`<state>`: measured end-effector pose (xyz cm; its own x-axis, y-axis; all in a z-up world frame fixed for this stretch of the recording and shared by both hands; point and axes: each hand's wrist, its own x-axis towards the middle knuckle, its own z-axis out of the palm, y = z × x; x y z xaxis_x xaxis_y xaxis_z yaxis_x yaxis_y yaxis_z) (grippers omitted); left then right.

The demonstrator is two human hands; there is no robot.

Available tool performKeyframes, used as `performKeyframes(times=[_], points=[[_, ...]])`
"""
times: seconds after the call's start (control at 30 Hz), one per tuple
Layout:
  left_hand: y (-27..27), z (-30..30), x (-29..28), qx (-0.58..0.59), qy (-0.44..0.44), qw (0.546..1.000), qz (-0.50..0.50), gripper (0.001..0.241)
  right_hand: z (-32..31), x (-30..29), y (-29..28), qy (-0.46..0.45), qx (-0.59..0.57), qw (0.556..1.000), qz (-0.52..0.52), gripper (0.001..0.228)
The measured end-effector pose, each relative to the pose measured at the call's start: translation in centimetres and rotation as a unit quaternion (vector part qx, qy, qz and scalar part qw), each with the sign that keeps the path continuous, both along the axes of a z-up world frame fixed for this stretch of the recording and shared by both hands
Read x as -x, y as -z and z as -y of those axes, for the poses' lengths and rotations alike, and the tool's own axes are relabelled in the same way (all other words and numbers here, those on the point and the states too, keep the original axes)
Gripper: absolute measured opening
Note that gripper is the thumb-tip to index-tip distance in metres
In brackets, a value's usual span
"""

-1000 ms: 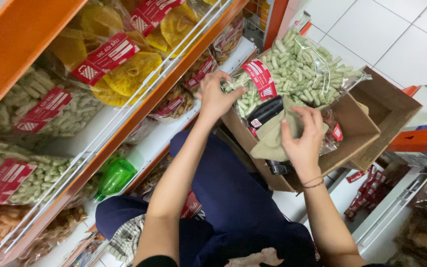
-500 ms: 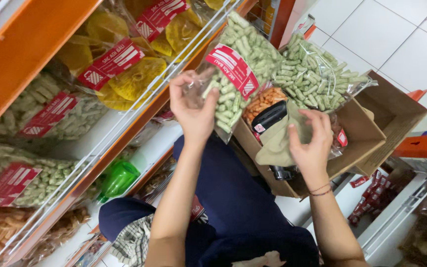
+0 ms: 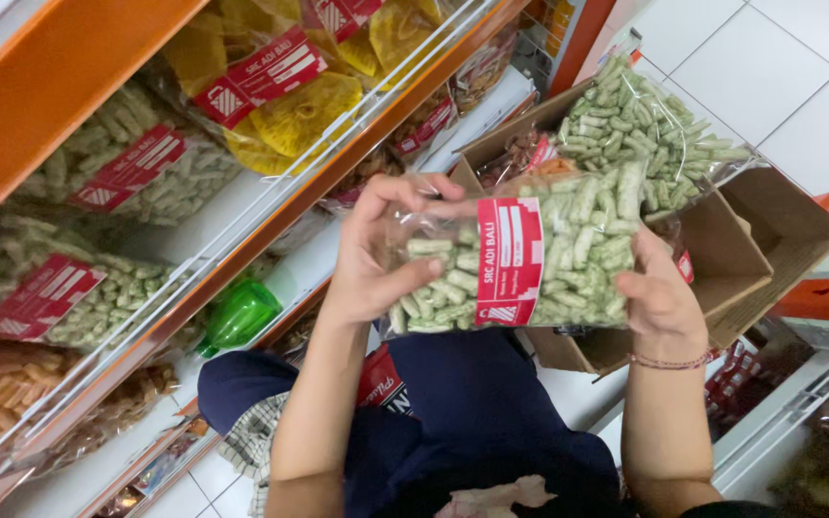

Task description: The person wipes down grocery store shelves and individual snack bags using a cloth, then rearranges the bags on the shelves.

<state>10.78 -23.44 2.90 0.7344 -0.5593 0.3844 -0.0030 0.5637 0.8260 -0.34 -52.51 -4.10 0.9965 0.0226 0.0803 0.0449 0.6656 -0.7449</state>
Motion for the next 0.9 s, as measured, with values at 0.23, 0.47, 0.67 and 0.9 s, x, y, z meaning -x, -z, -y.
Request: performKeyframes(times=[0.23,0.47,0.67,0.9], points=[[2.1,-1.2,1.1,-0.136,-0.249,0.955,-0.091,0.040,-1.9,1.2,2.5,0.078,0.113,0.990,-0.032,0.074],[4.7,-4.2,1.4,-0.026,-0.187,0.957,-0.222,0.016,-3.4,1.8,2.5,0.069,0.142,0.987,0.007,0.070],[4.7,-5.2,1.8,0.052,-0.193,0.955,-0.220,0.004,-5.2,2.2,2.1,0.047,0.068,0.997,0.005,0.068],[3.8,-7.2,2.9,0.017,-0.208,0.954,-0.213,0.016,-6.2,3.2,3.6,0.097,0.176,0.979,0.044,0.060]])
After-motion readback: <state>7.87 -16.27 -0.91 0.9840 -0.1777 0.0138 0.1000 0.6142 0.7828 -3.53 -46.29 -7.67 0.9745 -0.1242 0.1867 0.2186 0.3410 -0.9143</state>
